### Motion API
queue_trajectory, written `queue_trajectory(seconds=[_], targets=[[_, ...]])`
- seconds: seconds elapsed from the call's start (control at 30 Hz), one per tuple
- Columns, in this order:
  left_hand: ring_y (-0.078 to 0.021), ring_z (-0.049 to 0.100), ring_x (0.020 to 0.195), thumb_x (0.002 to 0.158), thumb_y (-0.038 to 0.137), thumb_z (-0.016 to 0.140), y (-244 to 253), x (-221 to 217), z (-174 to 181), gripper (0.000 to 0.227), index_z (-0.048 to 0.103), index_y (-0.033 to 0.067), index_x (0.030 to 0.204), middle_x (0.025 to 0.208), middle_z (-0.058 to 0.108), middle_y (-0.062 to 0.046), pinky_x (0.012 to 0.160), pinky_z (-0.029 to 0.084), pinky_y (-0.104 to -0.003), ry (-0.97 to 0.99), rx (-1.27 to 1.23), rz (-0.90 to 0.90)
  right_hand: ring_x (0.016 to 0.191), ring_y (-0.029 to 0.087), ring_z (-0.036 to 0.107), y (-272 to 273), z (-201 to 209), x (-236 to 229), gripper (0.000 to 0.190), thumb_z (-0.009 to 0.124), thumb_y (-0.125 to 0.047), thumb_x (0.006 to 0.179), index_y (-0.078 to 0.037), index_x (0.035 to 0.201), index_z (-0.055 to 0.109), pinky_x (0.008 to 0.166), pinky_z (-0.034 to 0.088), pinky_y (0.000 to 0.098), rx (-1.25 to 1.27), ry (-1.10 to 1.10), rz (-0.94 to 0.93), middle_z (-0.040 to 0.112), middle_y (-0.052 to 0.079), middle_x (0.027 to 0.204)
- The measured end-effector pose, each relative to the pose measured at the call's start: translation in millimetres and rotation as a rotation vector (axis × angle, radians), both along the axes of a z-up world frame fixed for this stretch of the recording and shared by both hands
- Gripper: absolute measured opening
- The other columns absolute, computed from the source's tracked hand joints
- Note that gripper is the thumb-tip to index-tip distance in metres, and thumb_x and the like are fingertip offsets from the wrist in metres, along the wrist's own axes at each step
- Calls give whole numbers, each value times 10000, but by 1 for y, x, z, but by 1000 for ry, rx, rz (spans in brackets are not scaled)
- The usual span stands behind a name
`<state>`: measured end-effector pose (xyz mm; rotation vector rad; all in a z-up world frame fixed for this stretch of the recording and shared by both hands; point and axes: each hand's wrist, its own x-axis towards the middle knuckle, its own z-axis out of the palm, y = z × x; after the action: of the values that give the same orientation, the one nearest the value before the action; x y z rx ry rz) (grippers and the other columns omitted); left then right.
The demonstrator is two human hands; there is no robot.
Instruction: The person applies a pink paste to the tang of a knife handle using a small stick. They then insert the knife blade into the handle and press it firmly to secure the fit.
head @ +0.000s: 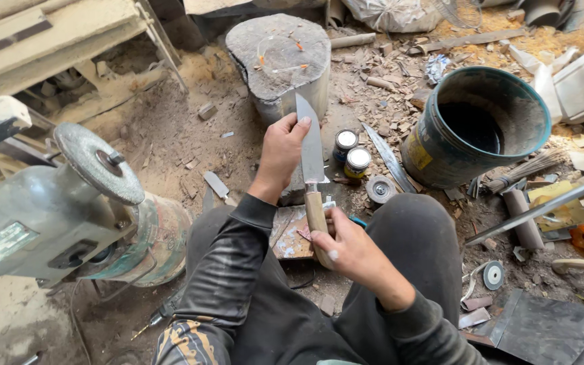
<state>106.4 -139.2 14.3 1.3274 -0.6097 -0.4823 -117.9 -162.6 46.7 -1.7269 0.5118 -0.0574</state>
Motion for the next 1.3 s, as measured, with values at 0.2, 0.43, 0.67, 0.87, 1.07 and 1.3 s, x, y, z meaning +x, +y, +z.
queue_trajectory(seconds=[0.2, 0.43, 0.67, 0.87, 1.07, 1.3], targets=[[-138, 741, 840, 1051, 342, 521, 9, -17, 28, 349, 631, 39, 1185, 916, 723, -46, 703, 597, -290, -106, -98, 86, 712, 203, 702, 21, -19, 17, 340, 710, -298, 935, -20, 1070, 567, 674, 547, 357, -265, -38, -193, 726, 152, 818], [-74, 403, 444, 1072, 404, 483, 20, -5, 28, 331, 472, 87, 978, 725, 485, -6, 367, 326, -243, 333, -342, -128, 671, 234, 715, 35, -22, 22, 436, 709, -120, 808, -23, 1181, 505, 635, 552, 369, -244, -51, -19, 690, 158, 764], [-65, 324, 448, 1076, 386, 497, 17, -8, -4, 332, 461, 89, 931, 674, 411, 15, 379, 275, -249, 365, -253, -38, 572, 219, 666, 23, -23, 17, 458, 657, -63, 779, -34, 1206, 492, 545, 544, 363, -140, -4, 170, 650, 124, 718], [-77, 392, 442, 1022, 494, 505, 6, 15, -18, 418, 465, 82, 962, 669, 435, 15, 372, 351, -262, 422, -183, 57, 493, 152, 547, 11, -10, 30, 380, 616, -71, 848, -55, 1202, 479, 427, 450, 314, 292, 50, 153, 546, 52, 718], [-119, 531, 478, 949, 745, 394, 4, 28, -30, 820, 535, -33, 1168, 732, 562, -62, 423, 474, -286, 645, -10, -34, 470, 133, 513, 17, 16, 23, 456, 399, -444, 1046, -42, 1232, 505, 426, 432, 253, 850, -161, 53, 540, 74, 763], [-232, 667, 796, 959, 727, 297, 2, 27, -46, 879, 495, -40, 1338, 1047, 666, -193, 625, 604, -389, 643, 21, -48, 480, 149, 475, 13, 38, 29, 654, 229, -573, 1083, 14, 1239, 471, 462, 400, 280, 1052, -327, -43, 493, 66, 768]])
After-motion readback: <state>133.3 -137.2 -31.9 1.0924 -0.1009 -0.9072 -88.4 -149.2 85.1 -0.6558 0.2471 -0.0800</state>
